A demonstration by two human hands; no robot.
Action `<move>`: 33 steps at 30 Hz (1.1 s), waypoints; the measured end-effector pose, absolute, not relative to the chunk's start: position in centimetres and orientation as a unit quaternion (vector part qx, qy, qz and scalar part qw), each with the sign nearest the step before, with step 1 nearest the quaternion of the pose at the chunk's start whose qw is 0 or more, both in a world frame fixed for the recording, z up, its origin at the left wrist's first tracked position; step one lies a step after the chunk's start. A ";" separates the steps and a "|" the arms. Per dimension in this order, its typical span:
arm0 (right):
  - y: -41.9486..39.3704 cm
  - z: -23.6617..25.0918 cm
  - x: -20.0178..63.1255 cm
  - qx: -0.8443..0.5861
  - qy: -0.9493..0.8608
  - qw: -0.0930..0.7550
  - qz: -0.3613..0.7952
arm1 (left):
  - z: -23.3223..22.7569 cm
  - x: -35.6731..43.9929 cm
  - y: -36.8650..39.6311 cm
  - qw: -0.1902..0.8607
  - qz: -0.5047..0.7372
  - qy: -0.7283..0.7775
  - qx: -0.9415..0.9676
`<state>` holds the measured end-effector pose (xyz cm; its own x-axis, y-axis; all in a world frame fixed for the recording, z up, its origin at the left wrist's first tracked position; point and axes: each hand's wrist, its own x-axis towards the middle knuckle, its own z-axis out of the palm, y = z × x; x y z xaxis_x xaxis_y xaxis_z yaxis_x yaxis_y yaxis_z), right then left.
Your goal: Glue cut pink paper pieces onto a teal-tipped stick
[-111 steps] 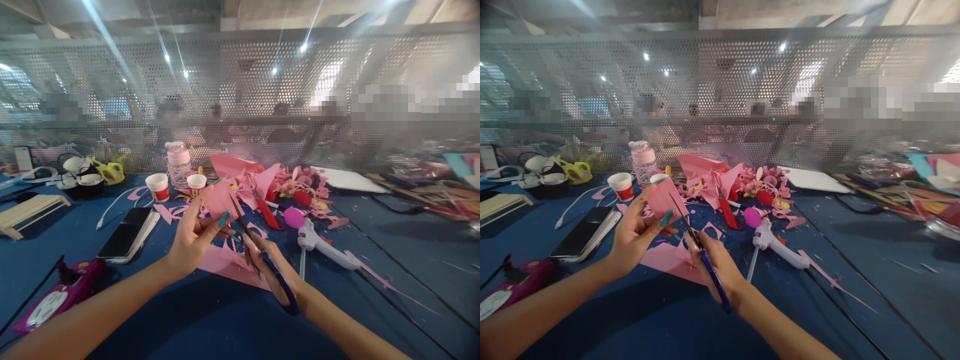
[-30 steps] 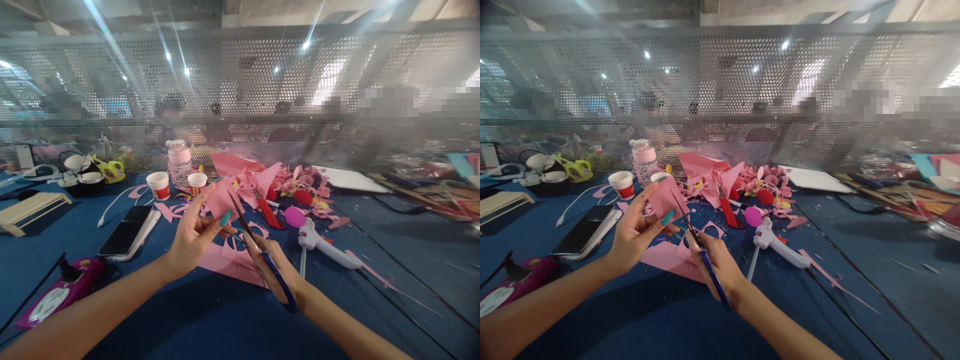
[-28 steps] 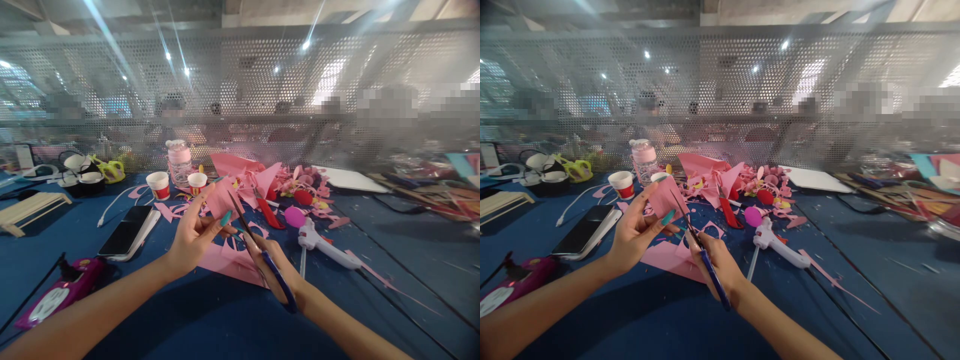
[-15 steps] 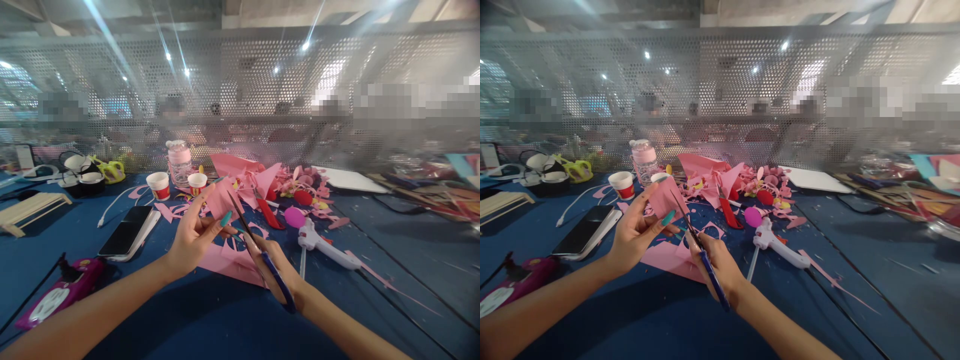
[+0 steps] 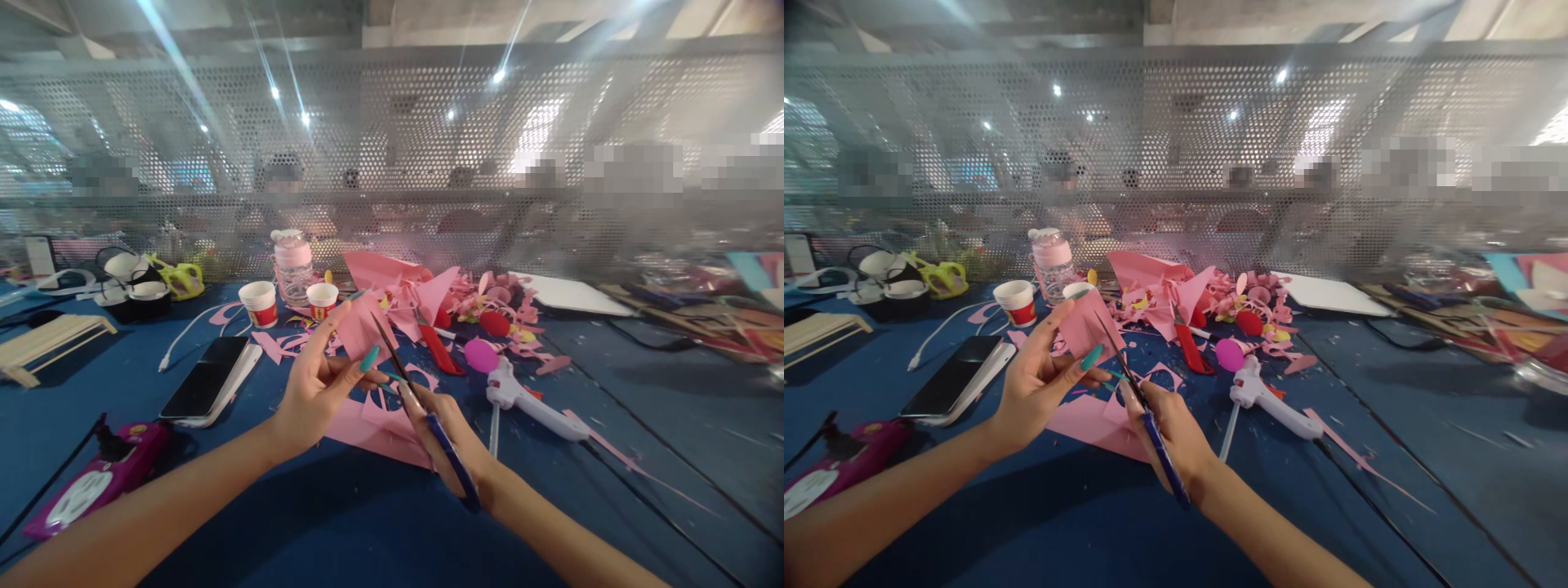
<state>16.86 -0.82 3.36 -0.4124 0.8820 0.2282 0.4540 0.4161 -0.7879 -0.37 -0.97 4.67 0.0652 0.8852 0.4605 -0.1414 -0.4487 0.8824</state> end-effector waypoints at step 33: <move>-0.8 3.4 16.9 -0.430 -0.786 0.320 0.308 | 4.8 -0.2 -1.2 0.433 0.615 0.307 0.583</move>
